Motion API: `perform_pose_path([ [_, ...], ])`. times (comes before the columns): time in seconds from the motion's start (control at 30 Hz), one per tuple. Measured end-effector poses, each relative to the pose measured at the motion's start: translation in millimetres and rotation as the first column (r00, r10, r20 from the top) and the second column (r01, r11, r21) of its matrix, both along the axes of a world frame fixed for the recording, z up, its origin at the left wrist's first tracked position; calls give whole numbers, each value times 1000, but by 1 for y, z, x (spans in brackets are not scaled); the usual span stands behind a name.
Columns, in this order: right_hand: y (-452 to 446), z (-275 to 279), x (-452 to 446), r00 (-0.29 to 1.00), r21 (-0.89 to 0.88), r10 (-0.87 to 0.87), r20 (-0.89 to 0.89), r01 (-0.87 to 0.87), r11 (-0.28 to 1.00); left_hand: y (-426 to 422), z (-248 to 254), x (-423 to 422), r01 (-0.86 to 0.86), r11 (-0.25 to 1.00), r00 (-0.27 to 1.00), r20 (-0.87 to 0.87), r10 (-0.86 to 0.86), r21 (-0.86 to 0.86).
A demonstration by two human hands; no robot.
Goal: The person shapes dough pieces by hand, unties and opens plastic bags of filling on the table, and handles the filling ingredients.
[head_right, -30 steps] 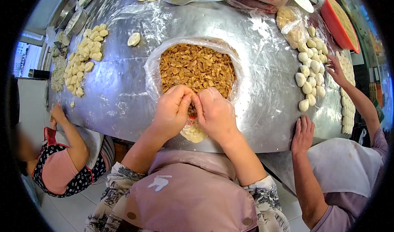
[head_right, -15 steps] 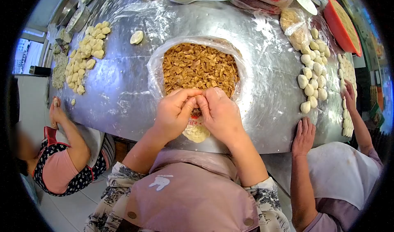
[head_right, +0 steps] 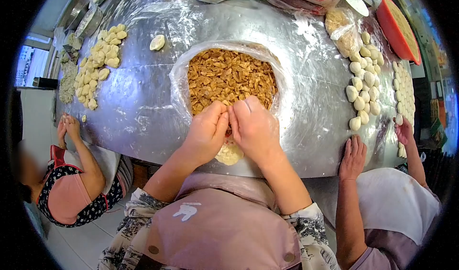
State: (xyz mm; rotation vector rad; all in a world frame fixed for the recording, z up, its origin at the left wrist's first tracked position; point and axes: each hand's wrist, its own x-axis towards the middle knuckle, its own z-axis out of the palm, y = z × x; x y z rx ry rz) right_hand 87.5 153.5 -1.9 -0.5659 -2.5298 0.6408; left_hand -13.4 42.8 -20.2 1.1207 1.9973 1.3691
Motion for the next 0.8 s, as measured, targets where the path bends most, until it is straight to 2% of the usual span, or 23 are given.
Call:
perform_pose_path([
  [0.07,11,2,-7,1000,36,-14,17,13,999,2,2,-3,-29,998,977,-210,42,63],
  [0.17,24,5,-23,995,42,-76,59,74,996,-2,-3,-8,-137,991,969,-207,135,4],
  [0.27,37,-1,-53,976,46,-113,186,107,993,-7,1,-15,-124,972,961,-269,67,-200],
  [0.47,47,-11,-100,925,128,-117,362,75,989,-7,7,-18,-165,985,964,-217,153,-41],
  [0.6,43,-6,-97,868,80,-137,476,113,990,-7,2,-26,-159,987,964,-222,147,-37],
  [0.67,44,-5,-90,866,24,-110,488,112,993,-5,6,-27,-214,976,957,-205,203,-30],
  [0.8,38,-7,-84,891,-23,-97,444,119,993,-1,9,-33,-208,975,966,-170,193,-81],
])
